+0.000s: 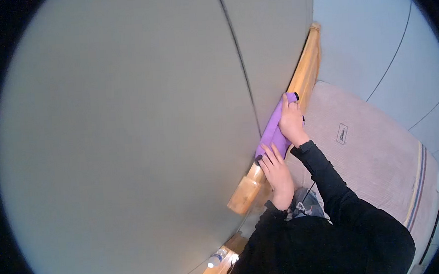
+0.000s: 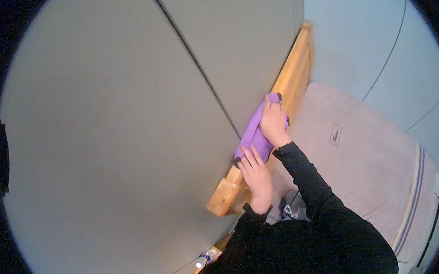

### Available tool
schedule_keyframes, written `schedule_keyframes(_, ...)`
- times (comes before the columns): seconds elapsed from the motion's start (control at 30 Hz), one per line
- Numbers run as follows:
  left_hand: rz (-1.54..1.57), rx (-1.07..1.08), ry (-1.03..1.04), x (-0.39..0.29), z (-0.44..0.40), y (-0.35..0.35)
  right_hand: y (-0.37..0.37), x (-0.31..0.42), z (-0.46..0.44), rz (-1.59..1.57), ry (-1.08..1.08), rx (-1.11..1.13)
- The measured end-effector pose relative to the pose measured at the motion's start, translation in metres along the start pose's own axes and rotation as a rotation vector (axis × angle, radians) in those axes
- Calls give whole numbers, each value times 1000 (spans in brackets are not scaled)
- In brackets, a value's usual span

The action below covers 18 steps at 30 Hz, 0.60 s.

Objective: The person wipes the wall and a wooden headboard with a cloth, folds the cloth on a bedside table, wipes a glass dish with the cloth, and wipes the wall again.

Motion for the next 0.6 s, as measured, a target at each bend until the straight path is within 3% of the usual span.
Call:
schedule_keyframes(0.07,14,6,-17,4,-12,11,11,4,-12,-3,15,24)
schedule_keyframes(0.13,7,-50,41,-13,17,60,44,-36,20,-64,58,-16)
schedule_keyframes(0.33,111,-111,10,-13,1,92,81,-50,6,-60,3,-188)
schedule_keyframes(0.43,143,-127,13,-8,-7,85,92,-53,6,11,-12,6)
schedule_keyframes(0.53,141,-110,10,5,-2,68,87,-45,22,-157,7,101)
schedule_keyframes(0.6,225,-31,-44,11,2,45,83,-36,36,-242,-41,51)
Point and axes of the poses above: each hand's wrist, its own z-axis away from the middle knuckle, its own y-axis out of the palm, x = y × z, the point moved 7 cm from there along -z, towards the middle knuckle, and after that the axes turned 11 degrees about z, right-handed, at the moved point
